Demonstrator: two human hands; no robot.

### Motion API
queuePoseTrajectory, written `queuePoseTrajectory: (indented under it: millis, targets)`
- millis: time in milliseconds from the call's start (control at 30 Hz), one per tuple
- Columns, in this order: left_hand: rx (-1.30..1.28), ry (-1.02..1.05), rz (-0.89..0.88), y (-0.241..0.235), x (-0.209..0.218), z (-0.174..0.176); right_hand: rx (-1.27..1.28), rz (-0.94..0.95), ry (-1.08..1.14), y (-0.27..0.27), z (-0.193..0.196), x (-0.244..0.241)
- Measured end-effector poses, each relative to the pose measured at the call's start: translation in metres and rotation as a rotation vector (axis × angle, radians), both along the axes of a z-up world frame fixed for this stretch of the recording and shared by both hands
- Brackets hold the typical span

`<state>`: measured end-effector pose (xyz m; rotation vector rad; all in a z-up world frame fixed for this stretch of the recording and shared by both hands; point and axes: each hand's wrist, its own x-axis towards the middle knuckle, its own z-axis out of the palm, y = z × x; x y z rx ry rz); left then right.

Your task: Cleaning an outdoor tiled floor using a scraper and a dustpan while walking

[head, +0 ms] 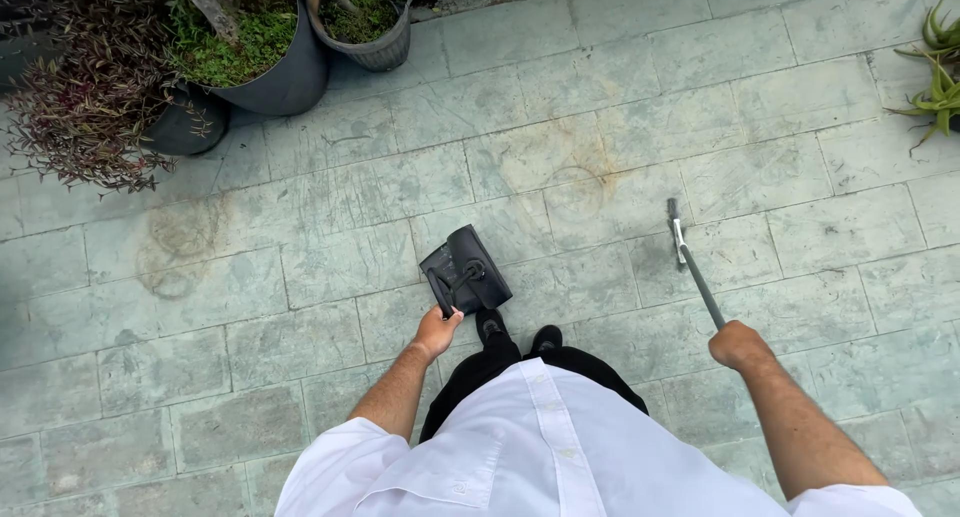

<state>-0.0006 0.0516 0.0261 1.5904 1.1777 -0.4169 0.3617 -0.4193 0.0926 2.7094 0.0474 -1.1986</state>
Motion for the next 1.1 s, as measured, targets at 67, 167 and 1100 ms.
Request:
queuePoseTrajectory:
  millis: [67,167,1100]
  targets:
    - [-0.004,-0.001,-0.017,0.001,0.006,-0.004,-0.014,0.026,0.031,0.044,-0.017,-0.026]
    - [-0.026,-0.007,-0.066,0.0,0.011,-0.004,0.021,0.072,0.12,0.088,-0.045,-0.075]
    - [0.027,0.022,0.297,-0.018,0.091,0.02,-0.111,-0.334,-0.012,-0.067,0.069,0.132]
